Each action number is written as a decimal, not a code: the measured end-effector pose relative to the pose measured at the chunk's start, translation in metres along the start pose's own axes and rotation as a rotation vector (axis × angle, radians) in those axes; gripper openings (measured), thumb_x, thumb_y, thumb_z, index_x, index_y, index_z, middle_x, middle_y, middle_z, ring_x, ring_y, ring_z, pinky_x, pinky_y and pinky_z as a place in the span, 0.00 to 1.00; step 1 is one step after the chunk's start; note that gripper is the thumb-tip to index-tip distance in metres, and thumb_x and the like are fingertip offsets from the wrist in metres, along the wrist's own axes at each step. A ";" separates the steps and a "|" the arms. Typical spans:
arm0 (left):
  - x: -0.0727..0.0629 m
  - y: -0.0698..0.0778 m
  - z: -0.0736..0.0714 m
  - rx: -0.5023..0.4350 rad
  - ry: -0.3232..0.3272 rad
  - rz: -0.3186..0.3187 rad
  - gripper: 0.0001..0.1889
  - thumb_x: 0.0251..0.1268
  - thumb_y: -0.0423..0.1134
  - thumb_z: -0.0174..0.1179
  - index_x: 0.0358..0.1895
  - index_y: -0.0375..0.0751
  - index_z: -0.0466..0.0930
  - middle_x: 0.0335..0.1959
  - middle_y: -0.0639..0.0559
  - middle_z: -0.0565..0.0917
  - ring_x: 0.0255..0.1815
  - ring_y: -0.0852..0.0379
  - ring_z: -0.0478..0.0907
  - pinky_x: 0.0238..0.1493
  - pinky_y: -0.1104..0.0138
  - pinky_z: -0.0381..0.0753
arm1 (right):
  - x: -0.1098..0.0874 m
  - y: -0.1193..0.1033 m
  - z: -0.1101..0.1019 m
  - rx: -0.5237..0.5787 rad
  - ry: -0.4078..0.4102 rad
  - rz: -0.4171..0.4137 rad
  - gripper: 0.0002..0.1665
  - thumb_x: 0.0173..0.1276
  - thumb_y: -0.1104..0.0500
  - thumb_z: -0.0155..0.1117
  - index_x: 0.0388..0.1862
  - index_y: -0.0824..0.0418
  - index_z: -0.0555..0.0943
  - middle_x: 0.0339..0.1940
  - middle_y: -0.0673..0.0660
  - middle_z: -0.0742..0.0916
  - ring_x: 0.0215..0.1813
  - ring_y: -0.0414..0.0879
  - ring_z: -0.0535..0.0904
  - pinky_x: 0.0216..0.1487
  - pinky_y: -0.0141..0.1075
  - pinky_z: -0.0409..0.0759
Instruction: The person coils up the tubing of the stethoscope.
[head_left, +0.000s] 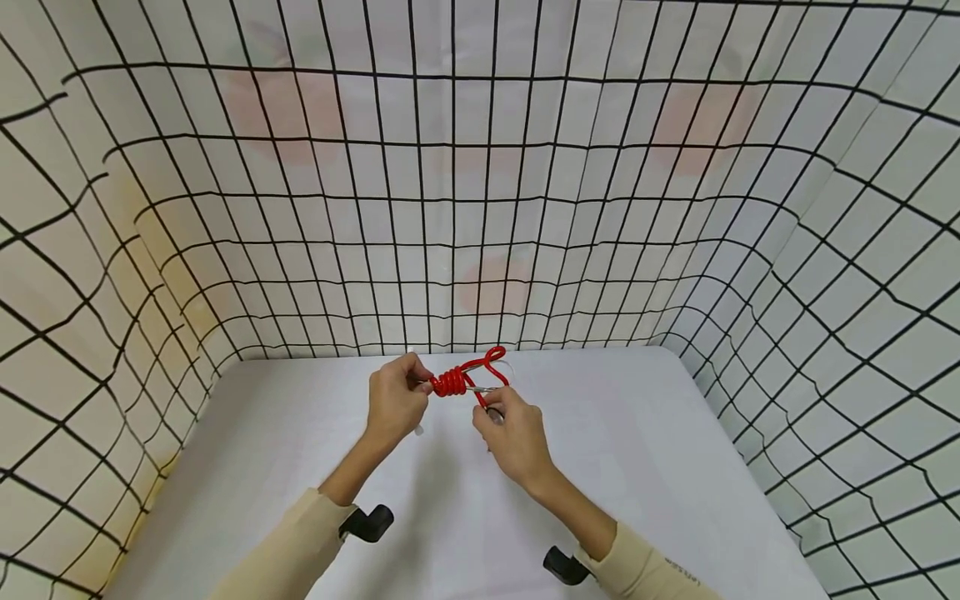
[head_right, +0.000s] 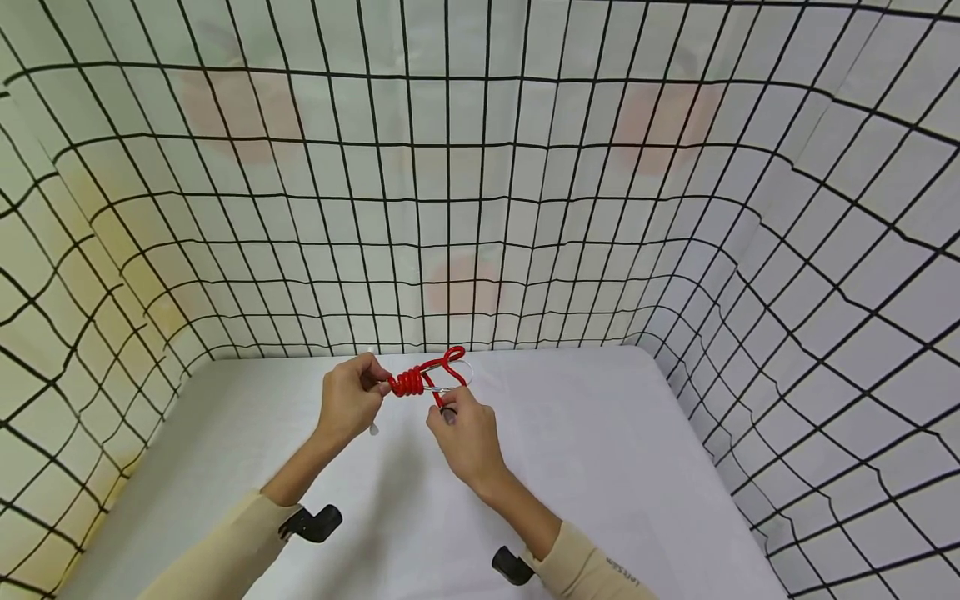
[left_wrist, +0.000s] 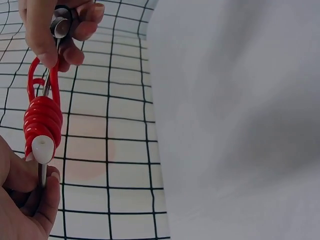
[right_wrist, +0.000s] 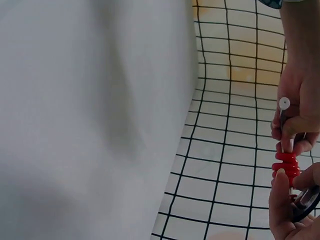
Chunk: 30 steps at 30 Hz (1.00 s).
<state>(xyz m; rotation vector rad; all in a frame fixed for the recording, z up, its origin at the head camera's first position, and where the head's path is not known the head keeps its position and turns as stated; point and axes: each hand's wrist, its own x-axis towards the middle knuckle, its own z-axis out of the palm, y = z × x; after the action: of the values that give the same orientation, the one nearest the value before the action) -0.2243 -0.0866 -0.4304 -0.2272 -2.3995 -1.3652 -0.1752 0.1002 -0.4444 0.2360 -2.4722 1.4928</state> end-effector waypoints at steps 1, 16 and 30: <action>0.000 0.001 0.000 0.000 0.001 0.005 0.08 0.53 0.18 0.61 0.26 0.34 0.82 0.27 0.41 0.88 0.25 0.53 0.81 0.26 0.70 0.78 | 0.000 0.000 0.000 -0.002 0.005 -0.002 0.07 0.70 0.59 0.62 0.43 0.61 0.80 0.36 0.56 0.91 0.19 0.43 0.81 0.22 0.33 0.80; -0.002 0.002 0.002 -0.005 0.011 0.017 0.07 0.54 0.18 0.62 0.28 0.33 0.82 0.26 0.43 0.87 0.23 0.55 0.78 0.23 0.70 0.77 | 0.015 -0.008 -0.021 0.226 -0.154 0.124 0.14 0.64 0.57 0.75 0.43 0.60 0.81 0.34 0.55 0.92 0.26 0.49 0.85 0.36 0.37 0.83; -0.007 0.007 0.004 -0.004 0.020 0.082 0.11 0.53 0.16 0.61 0.25 0.36 0.80 0.26 0.45 0.87 0.23 0.56 0.78 0.25 0.70 0.78 | 0.022 -0.019 -0.026 0.382 -0.221 0.181 0.17 0.68 0.63 0.70 0.51 0.72 0.83 0.36 0.62 0.89 0.32 0.47 0.88 0.41 0.35 0.88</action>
<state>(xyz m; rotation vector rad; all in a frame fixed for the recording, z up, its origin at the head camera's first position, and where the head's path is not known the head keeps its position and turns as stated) -0.2170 -0.0792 -0.4292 -0.3081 -2.3440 -1.3295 -0.1882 0.1144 -0.4100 0.2624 -2.3999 2.1194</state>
